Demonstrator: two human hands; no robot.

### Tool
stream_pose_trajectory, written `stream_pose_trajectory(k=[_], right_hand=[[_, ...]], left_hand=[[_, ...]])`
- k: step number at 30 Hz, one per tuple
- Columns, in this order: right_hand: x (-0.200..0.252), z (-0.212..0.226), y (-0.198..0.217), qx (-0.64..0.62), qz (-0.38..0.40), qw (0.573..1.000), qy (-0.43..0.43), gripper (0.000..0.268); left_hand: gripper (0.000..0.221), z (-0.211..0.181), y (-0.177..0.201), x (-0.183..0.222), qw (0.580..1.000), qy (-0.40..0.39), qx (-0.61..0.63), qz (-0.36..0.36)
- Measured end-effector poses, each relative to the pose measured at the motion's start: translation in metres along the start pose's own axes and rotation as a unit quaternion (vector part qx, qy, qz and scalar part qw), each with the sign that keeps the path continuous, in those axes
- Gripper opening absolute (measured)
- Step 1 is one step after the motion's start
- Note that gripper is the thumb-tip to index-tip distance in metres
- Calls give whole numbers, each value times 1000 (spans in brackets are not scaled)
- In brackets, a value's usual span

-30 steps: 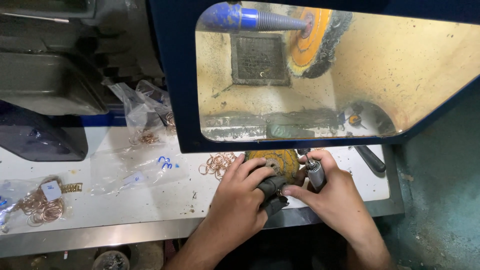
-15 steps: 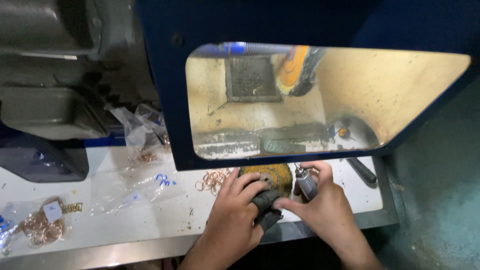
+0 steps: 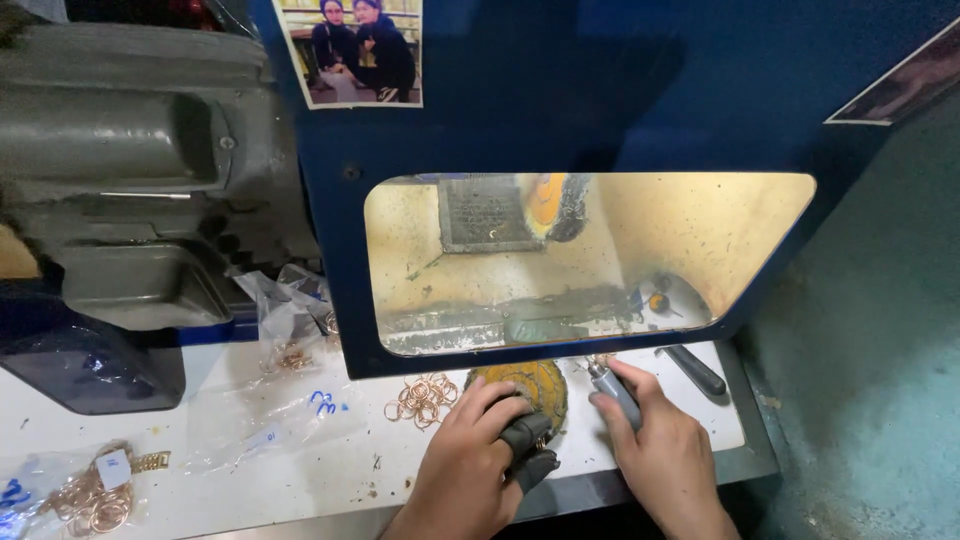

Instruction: Polishing small jewelry components using a handheld rotary tool at a dedicated polishing station.

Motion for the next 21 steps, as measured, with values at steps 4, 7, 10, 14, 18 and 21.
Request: stream_pose_trajectory(k=[4,7,10,14,18,21], right_hand=[[-12,12,6,28,4,1000,-13,47],[-17,21,7,76,72,994,-35,43],[-16,22,7,87,61,994,-34,42],[-15,24,9,36,56,997,-38,41],[-1,30,12,-183,47,982,-18,62],[1,20,-8,-145,68,987,-16,89]], left_hand=[[31,-2,0,-2,999,22,13,21],[27,-2,3,-2,1000,16,17,-10],[22,3,1,0,999,40,14,-2],[24,4,1,0,999,47,13,-4],[35,-1,7,-3,999,30,10,-25],[41,2,5,-1,999,33,21,-8]])
Point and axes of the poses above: each hand's wrist, its own x-axis away from the middle knuckle, its own y-axis out of the back of the hand, z = x × y, the point moved 6 cm from there along -x, towards the middle knuckle, and after that the axes turned 5 degrees about x, right-handed, at the moved point
